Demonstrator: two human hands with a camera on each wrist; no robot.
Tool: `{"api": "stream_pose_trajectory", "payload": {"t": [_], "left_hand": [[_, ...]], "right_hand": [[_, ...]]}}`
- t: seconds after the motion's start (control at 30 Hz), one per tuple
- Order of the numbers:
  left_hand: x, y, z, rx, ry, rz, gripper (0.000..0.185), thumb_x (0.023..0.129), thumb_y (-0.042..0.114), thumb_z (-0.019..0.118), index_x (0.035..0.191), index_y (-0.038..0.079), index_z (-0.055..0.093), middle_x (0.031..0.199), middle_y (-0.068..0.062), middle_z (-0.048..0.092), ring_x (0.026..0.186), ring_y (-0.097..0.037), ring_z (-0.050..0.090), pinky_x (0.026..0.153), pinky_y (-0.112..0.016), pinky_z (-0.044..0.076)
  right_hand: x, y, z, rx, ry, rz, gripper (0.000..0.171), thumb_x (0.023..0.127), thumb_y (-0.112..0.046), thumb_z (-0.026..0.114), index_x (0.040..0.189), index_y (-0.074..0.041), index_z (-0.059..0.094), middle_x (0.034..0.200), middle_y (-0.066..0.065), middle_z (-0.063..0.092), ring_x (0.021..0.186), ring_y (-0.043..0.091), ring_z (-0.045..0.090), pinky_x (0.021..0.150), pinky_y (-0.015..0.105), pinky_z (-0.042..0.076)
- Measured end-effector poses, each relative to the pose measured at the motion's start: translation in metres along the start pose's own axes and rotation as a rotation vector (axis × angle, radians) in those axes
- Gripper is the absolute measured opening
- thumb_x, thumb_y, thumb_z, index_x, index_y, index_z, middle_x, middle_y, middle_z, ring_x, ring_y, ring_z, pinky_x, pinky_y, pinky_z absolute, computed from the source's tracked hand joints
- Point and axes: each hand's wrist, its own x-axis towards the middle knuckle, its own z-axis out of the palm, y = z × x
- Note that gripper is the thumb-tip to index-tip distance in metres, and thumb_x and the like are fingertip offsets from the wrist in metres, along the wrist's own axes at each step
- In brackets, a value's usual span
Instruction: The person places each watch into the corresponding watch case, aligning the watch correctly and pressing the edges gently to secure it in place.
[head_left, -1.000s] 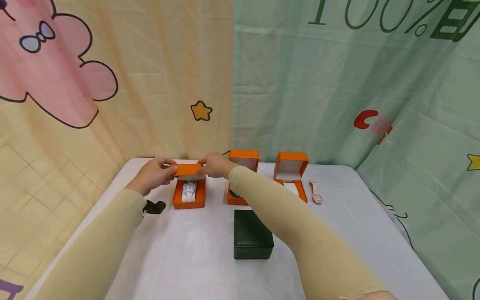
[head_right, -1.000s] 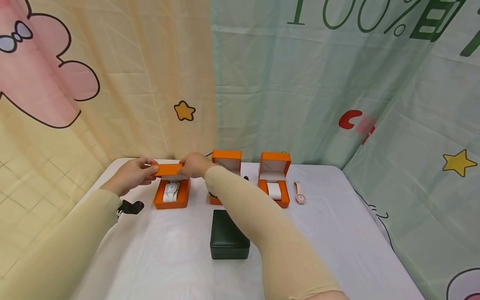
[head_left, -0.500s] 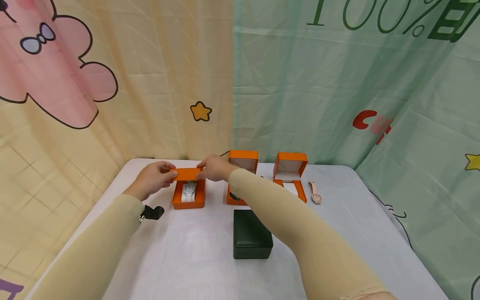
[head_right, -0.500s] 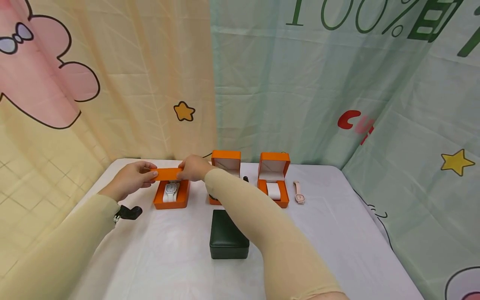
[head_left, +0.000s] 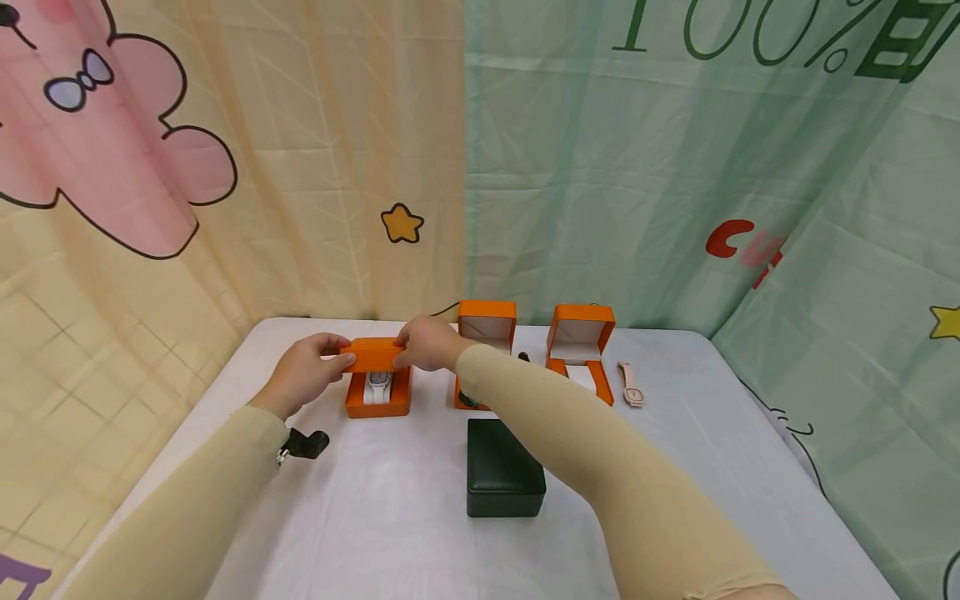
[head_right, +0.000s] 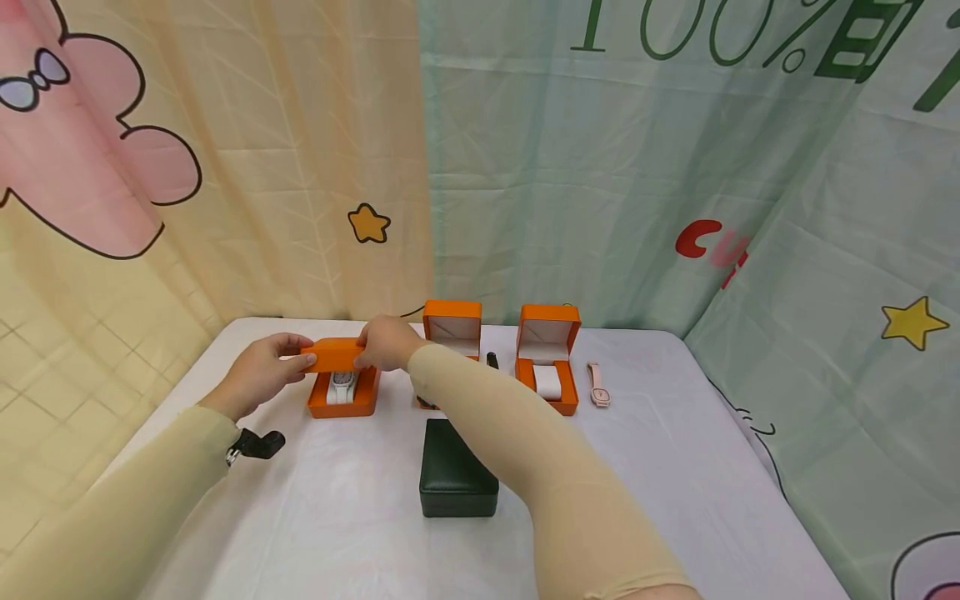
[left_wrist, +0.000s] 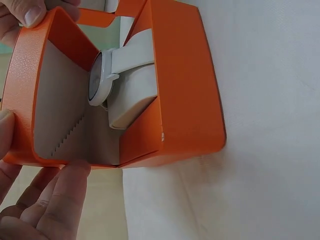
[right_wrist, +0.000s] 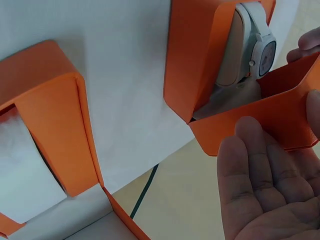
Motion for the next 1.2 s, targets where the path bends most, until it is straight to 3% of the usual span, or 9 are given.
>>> {"api": "stream_pose_trajectory", "payload": {"t": [0.17, 0.47, 0.73, 0.97, 1.2], "left_hand": [[-0.002, -0.006, 0.003, 0.016, 0.011, -0.002, 0.047, 0.106, 0.031, 0.064, 0.142, 0.001, 0.057, 0.143, -0.024, 0.061, 0.113, -0.042, 0.072, 0.101, -0.049, 0.059], [-0.007, -0.012, 0.009, 0.070, 0.037, -0.004, 0.043, 0.103, 0.029, 0.067, 0.137, 0.004, 0.061, 0.139, -0.020, 0.065, 0.110, -0.034, 0.070, 0.092, -0.039, 0.055], [-0.013, -0.016, 0.015, 0.108, 0.044, 0.000, 0.044, 0.103, 0.026, 0.068, 0.140, 0.003, 0.059, 0.146, -0.023, 0.060, 0.120, -0.040, 0.067, 0.106, -0.055, 0.052], [-0.017, -0.022, 0.022, 0.116, 0.045, -0.002, 0.047, 0.103, 0.024, 0.069, 0.144, 0.005, 0.056, 0.152, -0.022, 0.055, 0.132, -0.043, 0.059, 0.117, -0.060, 0.042], [-0.022, -0.026, 0.024, 0.159, 0.027, 0.000, 0.053, 0.102, 0.024, 0.068, 0.149, 0.004, 0.054, 0.153, -0.024, 0.055, 0.135, -0.045, 0.057, 0.117, -0.062, 0.040]], "right_hand": [[-0.003, 0.000, 0.004, -0.001, -0.004, -0.006, 0.041, 0.095, -0.030, 0.080, 0.132, -0.015, 0.074, 0.131, 0.001, 0.073, 0.104, 0.015, 0.065, 0.091, 0.028, 0.059], [-0.005, -0.001, 0.012, -0.116, -0.001, -0.026, 0.039, 0.095, -0.031, 0.080, 0.130, -0.016, 0.074, 0.129, -0.001, 0.073, 0.114, 0.016, 0.064, 0.103, 0.028, 0.054], [-0.007, -0.003, 0.016, -0.186, -0.025, -0.026, 0.040, 0.096, -0.032, 0.078, 0.132, -0.015, 0.073, 0.131, -0.001, 0.072, 0.114, 0.016, 0.063, 0.105, 0.029, 0.052], [-0.007, -0.003, 0.023, -0.222, -0.074, -0.031, 0.039, 0.097, -0.031, 0.078, 0.132, -0.015, 0.073, 0.132, 0.000, 0.072, 0.113, 0.015, 0.063, 0.103, 0.029, 0.054], [-0.007, -0.004, 0.026, -0.282, -0.108, -0.084, 0.036, 0.099, -0.030, 0.075, 0.131, -0.015, 0.074, 0.128, -0.001, 0.074, 0.107, 0.014, 0.064, 0.103, 0.028, 0.054]]}}
